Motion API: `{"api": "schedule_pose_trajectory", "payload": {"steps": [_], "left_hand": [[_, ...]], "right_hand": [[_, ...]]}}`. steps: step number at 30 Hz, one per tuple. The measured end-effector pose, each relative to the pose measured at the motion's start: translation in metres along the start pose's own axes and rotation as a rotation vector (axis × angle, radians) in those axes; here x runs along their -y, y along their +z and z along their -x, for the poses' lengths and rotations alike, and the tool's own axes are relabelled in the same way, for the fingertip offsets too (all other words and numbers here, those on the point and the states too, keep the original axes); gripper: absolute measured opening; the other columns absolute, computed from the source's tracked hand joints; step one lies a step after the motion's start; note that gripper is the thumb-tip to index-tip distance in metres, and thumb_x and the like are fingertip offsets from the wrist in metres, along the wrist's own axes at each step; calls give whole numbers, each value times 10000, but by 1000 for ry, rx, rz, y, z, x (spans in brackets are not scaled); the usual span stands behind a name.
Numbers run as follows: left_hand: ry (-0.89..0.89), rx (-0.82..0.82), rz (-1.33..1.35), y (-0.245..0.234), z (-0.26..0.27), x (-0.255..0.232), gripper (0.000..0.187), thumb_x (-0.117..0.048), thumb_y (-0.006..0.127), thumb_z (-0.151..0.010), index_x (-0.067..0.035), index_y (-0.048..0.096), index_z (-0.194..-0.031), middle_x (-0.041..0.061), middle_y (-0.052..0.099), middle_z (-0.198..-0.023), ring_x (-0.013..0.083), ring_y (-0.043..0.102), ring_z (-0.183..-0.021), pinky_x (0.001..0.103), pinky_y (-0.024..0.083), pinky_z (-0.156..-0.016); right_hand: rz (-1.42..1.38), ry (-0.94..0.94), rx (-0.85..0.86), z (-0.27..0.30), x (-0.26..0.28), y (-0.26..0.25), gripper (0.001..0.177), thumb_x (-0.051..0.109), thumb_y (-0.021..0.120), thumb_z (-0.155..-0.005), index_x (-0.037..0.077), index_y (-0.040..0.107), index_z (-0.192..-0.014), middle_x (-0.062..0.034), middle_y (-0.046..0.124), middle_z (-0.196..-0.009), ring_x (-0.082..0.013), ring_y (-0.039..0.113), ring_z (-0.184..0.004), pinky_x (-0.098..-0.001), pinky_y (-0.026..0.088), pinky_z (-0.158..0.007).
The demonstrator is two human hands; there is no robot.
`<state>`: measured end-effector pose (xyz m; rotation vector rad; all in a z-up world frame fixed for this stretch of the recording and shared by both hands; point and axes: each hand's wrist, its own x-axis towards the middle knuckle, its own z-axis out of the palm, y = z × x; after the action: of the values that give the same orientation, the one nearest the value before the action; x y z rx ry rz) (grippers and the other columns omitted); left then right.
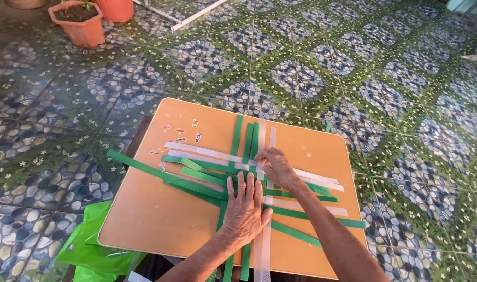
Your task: Weaving a basket base using green and white plastic strips on a small table and trimming them with scissors.
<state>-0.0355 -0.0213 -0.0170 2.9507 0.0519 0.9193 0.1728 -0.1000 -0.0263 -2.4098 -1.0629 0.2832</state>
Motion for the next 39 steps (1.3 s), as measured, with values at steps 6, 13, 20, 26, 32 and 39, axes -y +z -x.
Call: {"api": "schedule_pose_trajectory", "payload": {"steps": [6,13,20,26,32,39], "left_hand": [[6,-27,20,-2,-3,-2,855,-539,716,-767,37,514,-1366,331,462,-1436,536,406,-1341,722,272,-1118],[26,-28,-12,-4,0,-1,954,-620,725,-757,-33,426,-1447,311,408,-1491,516,362,-1387,751,267,-1098],[14,-12,-59,-4,2,-4,954,-645,701,-740,-28,458,-1426,302,433,-1480,521,383,-1368,756,275,-1087],[16,3,-21,-2,-2,-5,889,-631,704,-753,-45,514,-1394,308,447,-1462,521,410,-1341,759,286,-1075],[45,-21,70,-13,-10,1,867,-570,711,-806,-8,439,-1408,342,425,-1451,559,385,-1343,733,254,-1125],[53,177,150,-37,-26,9,594,-451,524,-942,0,587,-1324,307,474,-1418,487,332,-1402,726,111,-1152]], "right_hand": [[157,49,-149,15,33,-2,222,117,529,-897,231,649,-1046,-35,577,-1102,-301,547,-1048,-500,441,-869],[64,235,-83,4,45,-4,242,54,519,-835,221,676,-914,-21,660,-1009,-268,540,-1076,-472,489,-839],[99,301,-40,8,48,-4,232,183,463,-926,185,694,-950,-77,623,-1084,-294,522,-1111,-500,478,-889],[-142,28,-20,23,37,-52,297,36,515,-914,165,743,-1053,-77,736,-1119,-218,692,-982,-378,587,-853],[-113,-151,-188,60,64,-119,239,69,620,-893,165,743,-1073,-58,745,-1054,-175,676,-813,-318,559,-775],[-248,-59,-209,150,133,-191,200,54,647,-916,84,778,-1065,-153,768,-952,-279,758,-948,-431,601,-893]]}}
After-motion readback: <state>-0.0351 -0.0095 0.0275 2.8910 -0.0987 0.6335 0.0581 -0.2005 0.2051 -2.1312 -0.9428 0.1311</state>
